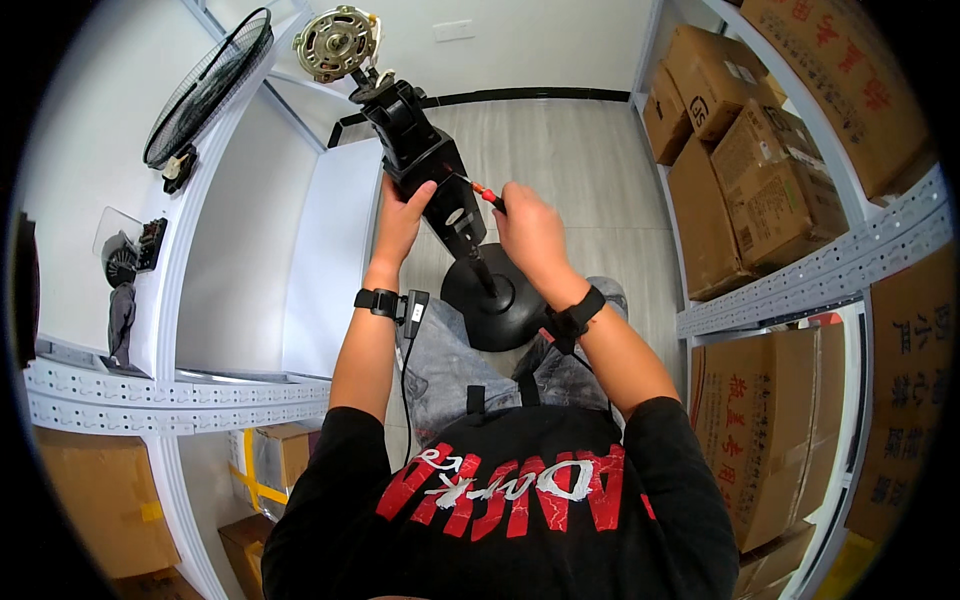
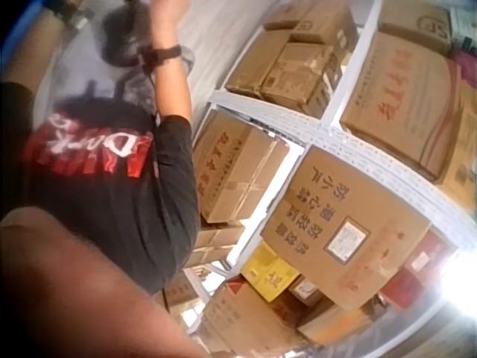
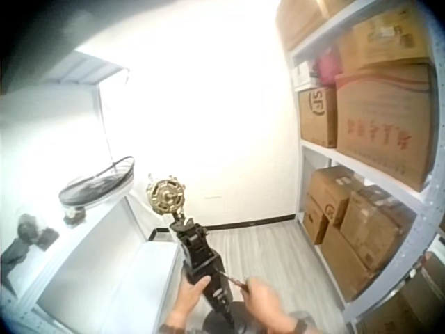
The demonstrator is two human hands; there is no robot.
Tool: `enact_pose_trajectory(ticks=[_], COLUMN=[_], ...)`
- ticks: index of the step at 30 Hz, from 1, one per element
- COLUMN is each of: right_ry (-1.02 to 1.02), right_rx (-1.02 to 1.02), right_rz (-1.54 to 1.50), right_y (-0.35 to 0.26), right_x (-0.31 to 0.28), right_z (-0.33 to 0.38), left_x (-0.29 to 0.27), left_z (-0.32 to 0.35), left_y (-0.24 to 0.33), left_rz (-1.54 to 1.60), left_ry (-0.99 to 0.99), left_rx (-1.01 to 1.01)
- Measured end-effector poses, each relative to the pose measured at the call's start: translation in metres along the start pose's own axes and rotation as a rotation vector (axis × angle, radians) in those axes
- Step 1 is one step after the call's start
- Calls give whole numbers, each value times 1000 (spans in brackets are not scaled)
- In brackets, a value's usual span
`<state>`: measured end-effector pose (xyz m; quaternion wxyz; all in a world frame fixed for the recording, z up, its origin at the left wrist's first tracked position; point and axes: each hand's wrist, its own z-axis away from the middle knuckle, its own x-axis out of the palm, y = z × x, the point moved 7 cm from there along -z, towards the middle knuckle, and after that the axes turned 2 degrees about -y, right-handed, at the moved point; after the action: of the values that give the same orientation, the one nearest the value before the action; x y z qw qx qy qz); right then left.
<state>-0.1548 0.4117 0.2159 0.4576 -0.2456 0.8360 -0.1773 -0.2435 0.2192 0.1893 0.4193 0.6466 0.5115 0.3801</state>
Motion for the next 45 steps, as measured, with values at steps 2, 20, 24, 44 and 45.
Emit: enact_pose_trajectory(ticks=[2,20,24,44,45], right_ry=[6,-8,-1,1,13], right_rx=[-43,-89,-96,-213,-203], right_rz=[23,143,126,224,230], right_y=[-4,-10,-12,-16,-17], right_x=[-2,-3,-1,-2,-1], right_z=[-1,0,3,4,6], left_x=[-1,-3,-2,-7,-8], left_z=[0,0,0,1,2], left_y=[-1,-4,-1,-16,-18], left_rz=[5,-13,10,34,-14], left_ry=[2,-5,-4,9,14], left_rx=[-11,42,27,-8,-9])
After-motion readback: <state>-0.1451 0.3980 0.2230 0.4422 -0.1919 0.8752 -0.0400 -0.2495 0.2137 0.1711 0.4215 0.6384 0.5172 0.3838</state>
